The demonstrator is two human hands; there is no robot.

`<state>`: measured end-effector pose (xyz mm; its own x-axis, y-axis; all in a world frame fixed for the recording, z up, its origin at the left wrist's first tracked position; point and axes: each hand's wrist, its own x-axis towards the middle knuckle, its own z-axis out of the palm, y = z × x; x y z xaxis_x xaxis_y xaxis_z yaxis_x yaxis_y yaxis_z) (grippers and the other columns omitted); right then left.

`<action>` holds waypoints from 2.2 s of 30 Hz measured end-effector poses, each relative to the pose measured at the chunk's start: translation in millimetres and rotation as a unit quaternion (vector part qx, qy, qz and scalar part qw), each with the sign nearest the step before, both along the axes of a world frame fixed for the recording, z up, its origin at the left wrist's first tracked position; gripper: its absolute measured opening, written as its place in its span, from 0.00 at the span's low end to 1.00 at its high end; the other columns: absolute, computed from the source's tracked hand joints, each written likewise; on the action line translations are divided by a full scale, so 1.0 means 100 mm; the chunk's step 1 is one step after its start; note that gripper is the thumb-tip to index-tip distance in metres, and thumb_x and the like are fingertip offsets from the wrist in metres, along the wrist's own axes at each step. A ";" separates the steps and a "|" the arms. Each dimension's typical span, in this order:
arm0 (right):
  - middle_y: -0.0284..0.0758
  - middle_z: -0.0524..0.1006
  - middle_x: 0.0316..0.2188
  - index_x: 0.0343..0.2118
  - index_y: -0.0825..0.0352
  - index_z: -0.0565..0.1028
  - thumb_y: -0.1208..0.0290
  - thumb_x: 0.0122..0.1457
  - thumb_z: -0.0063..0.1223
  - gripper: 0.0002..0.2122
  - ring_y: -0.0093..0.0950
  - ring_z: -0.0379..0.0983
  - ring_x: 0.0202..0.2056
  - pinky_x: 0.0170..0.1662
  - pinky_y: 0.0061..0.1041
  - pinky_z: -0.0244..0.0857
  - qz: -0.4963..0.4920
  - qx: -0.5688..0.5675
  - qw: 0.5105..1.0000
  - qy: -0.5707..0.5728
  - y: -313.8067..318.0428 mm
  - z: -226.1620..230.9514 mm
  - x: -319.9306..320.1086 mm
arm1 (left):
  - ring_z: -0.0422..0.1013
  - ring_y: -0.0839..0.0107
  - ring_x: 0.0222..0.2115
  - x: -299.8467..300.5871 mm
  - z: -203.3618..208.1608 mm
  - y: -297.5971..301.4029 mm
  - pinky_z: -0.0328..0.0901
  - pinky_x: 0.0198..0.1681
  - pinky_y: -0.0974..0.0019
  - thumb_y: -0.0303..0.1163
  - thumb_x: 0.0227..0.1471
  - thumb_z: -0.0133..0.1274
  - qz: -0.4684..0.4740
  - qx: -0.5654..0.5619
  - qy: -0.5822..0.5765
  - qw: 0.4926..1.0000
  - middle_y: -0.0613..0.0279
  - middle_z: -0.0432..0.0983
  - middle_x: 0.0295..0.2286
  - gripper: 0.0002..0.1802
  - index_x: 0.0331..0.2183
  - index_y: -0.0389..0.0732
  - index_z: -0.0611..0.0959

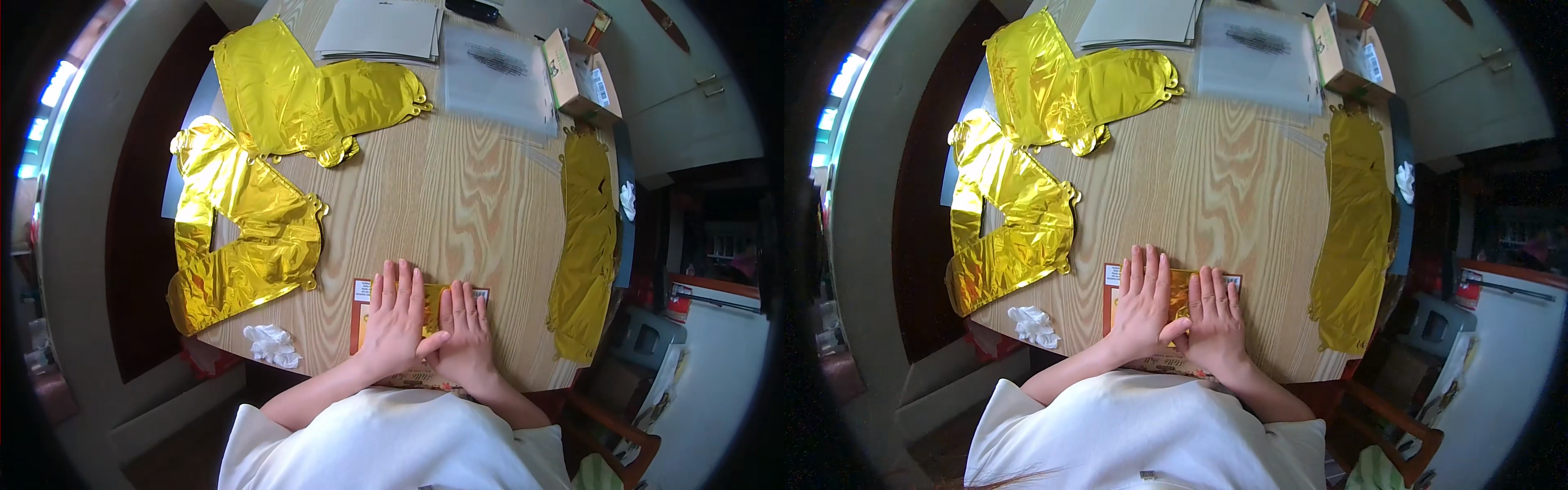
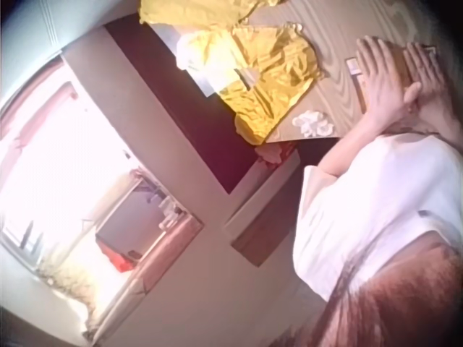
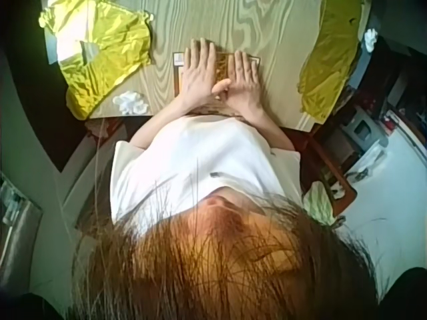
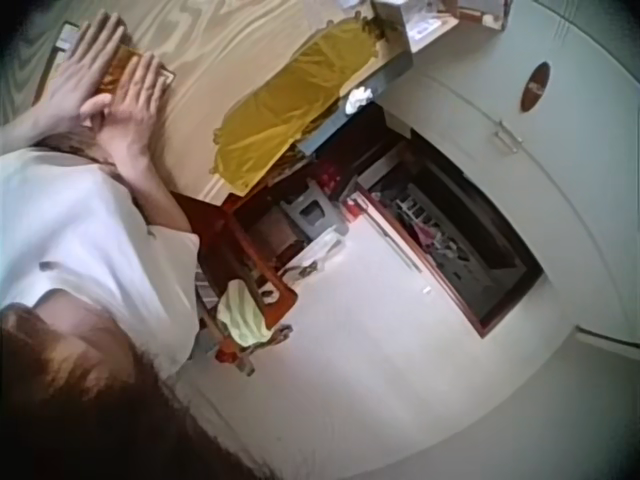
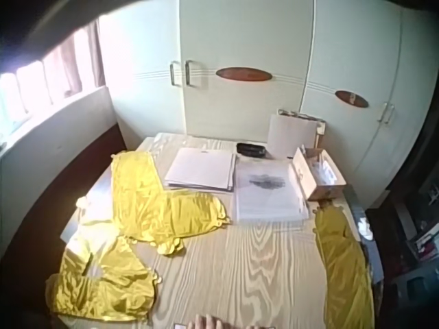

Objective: Smoothing gold foil sheets onto cardboard bases and preparing elastic cords for packaging assembly.

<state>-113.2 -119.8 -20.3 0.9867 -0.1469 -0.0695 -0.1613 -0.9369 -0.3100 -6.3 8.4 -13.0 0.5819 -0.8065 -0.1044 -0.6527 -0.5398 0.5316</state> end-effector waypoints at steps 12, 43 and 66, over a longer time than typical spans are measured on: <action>0.50 0.52 0.64 0.62 0.75 0.53 0.48 0.60 0.40 0.36 0.44 0.46 0.66 0.66 0.47 0.35 0.020 -0.013 1.000 0.002 -0.05 0.05 -0.01 | 0.40 0.40 0.63 0.06 0.01 0.10 0.36 0.64 0.43 0.69 0.52 0.35 -0.027 0.027 -0.053 0.998 0.30 0.47 0.60 0.56 0.58 0.22 0.55; 0.35 0.62 0.62 0.61 0.62 0.63 0.44 0.51 0.52 0.37 0.32 0.54 0.64 0.64 0.48 0.43 0.087 -0.014 0.996 -0.020 -0.39 0.11 -0.04 | 0.56 0.56 0.60 0.69 0.17 0.69 0.41 0.64 0.41 0.52 0.41 0.60 -0.116 0.013 -0.160 0.980 0.72 0.73 0.50 0.32 0.48 0.48 0.80; 0.35 0.63 0.61 0.58 0.62 0.66 0.44 0.47 0.57 0.37 0.32 0.54 0.63 0.64 0.52 0.41 0.087 -0.026 0.996 -0.006 -0.39 0.16 -0.02 | 0.51 0.62 0.62 0.77 0.07 -0.04 0.45 0.64 0.50 0.57 0.47 0.52 -0.338 -0.040 -0.090 0.936 0.64 0.56 0.61 0.47 0.62 0.44 0.58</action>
